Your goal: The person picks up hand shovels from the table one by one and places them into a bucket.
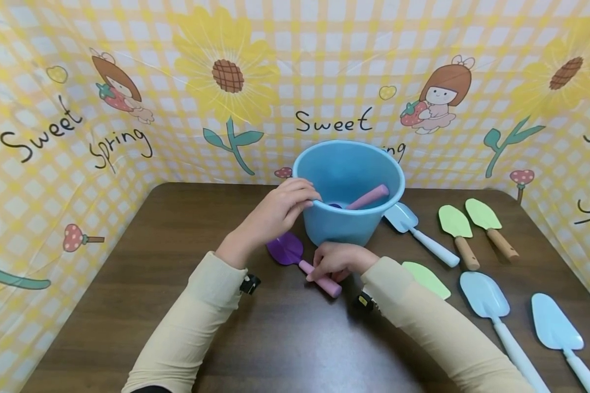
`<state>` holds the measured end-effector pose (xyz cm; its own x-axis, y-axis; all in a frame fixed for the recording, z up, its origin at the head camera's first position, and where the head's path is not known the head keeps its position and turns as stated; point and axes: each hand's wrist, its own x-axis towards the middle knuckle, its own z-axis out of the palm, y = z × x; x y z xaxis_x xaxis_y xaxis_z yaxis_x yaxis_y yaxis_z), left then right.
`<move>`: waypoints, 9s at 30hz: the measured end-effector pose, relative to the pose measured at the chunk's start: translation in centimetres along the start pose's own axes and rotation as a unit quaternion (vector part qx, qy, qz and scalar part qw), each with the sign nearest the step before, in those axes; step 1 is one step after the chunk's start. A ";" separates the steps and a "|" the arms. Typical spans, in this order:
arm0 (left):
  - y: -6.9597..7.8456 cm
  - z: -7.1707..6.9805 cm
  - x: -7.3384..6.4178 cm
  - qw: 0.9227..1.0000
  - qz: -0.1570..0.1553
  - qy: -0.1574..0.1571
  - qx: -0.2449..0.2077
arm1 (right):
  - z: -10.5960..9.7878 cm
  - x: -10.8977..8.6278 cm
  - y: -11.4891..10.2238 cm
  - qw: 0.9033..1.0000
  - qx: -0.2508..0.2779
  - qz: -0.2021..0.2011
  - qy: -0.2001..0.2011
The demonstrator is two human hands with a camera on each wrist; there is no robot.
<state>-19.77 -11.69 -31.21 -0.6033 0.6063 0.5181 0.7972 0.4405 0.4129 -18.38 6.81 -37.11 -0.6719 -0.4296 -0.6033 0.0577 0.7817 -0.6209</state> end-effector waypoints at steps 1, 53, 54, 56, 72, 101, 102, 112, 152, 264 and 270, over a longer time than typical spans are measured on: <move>0.0 0.0 0.0 1.000 -0.001 -0.001 0.000 | 0.0 0.0 -0.1 1.000 -0.001 0.002 0.001; 0.1 -0.3 0.3 1.000 -0.007 -0.010 -0.008 | -0.7 -0.4 3.1 0.974 0.163 -0.026 -0.158; 0.1 -0.4 0.3 1.000 -0.009 -0.011 -0.010 | -0.7 -0.4 3.1 0.973 0.160 -0.034 -0.162; 0.2 -0.4 0.3 1.000 -0.012 -0.015 -0.013 | -0.8 -0.6 3.2 0.972 0.154 -0.048 -0.173; 0.4 -0.7 0.6 0.998 -0.036 -0.044 -0.027 | -1.7 -2.8 4.6 0.983 0.084 -0.081 -0.143; 0.3 -0.8 0.6 0.998 -0.033 -0.052 -0.011 | -4.3 -7.1 7.1 0.984 0.029 -0.154 -0.081; 0.3 -0.8 0.6 0.998 -0.034 -0.052 -0.011 | -4.4 -7.3 7.2 0.984 0.028 -0.157 -0.078; 0.3 -0.7 0.5 0.997 -0.049 -0.053 -0.017 | -5.7 -9.5 8.0 0.980 0.019 -0.191 -0.058; 0.3 -0.8 0.7 0.997 -0.037 -0.065 -0.005 | -9.1 -15.9 7.4 0.978 0.049 -0.201 0.017; 0.6 -0.6 0.7 0.998 -0.020 -0.059 0.009 | -18.9 -8.4 -5.8 0.981 -0.184 0.057 -0.031; 0.6 -0.8 0.8 0.998 -0.022 -0.060 0.010 | -19.1 -7.9 -7.0 0.978 -0.189 0.069 -0.046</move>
<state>-19.80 -11.47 -29.97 -0.6315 0.6609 0.4054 0.7711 0.4806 0.4176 -27.55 13.38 -18.48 -0.6066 -0.3331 -0.7218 -0.1460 0.9392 -0.3107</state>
